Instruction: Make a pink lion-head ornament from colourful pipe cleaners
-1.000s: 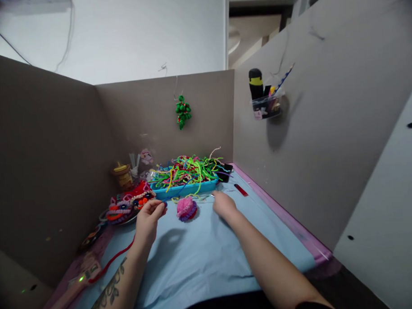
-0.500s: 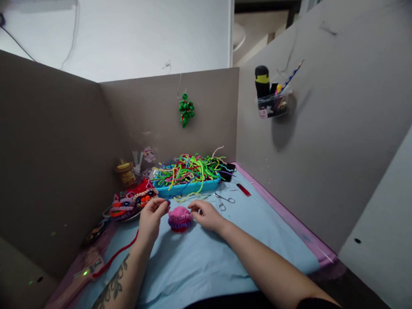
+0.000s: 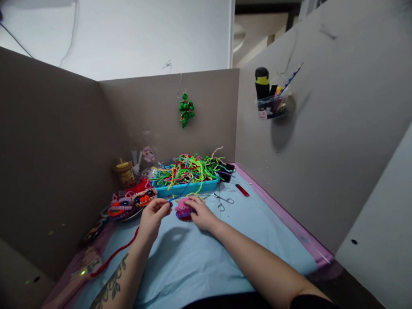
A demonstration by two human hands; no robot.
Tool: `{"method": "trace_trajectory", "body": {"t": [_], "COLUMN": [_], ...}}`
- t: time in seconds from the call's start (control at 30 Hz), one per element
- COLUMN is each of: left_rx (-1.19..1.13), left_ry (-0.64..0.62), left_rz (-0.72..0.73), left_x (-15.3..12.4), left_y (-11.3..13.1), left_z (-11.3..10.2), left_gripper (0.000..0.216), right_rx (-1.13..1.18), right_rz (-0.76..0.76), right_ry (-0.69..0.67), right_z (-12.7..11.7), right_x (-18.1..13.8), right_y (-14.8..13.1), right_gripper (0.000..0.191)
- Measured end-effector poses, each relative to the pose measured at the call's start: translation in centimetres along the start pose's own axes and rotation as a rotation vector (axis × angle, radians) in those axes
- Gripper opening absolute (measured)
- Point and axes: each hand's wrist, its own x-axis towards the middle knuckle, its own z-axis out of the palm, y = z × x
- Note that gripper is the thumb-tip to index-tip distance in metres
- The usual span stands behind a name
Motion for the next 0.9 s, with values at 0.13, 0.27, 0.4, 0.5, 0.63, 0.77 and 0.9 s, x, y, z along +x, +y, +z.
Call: {"method": "trace_trajectory", "body": {"t": [0.13,0.27,0.4,0.5,0.63,0.77,0.9], "left_rx": [0.061,0.109,0.184,0.260,0.444,0.623,0.618], "left_ry": [-0.115,-0.228,-0.344,-0.375,-0.386,-0.422,-0.430], "left_rz": [0.031,0.047,0.066,0.117,0.252,0.397,0.373], "left_x": [-0.8,-1.5,-1.7,-1.7,-1.7,-1.7,-1.6], "left_y": [0.5,0.8,0.7,0.4,0.3,0.1,0.2], "left_z": [0.5,1.1,1.3,1.2,1.1,0.9,0.9], "left_gripper": [0.021,0.014,0.011,0.010,0.008,0.015,0.017], "right_rx": [0.165,0.026,-0.099,-0.110,-0.150,-0.239,-0.299], "right_rz": [-0.046,-0.164,-0.329,-0.369,-0.395,-0.364,-0.332], "right_ry": [0.141,0.344,0.236,0.214,0.204,0.119,0.094], "right_z": [-0.9,-1.5,-1.9,-2.1,-2.5,-2.9,-2.7], "right_x": [-0.2,-0.7,-0.8,-0.7,-0.9,-1.2,-1.4], "right_y": [-2.3,-4.8,-4.8,-4.2,-4.0,-3.9,-4.0], "right_gripper": [0.019,0.012,0.027,0.024,0.019,0.018,0.020]}}
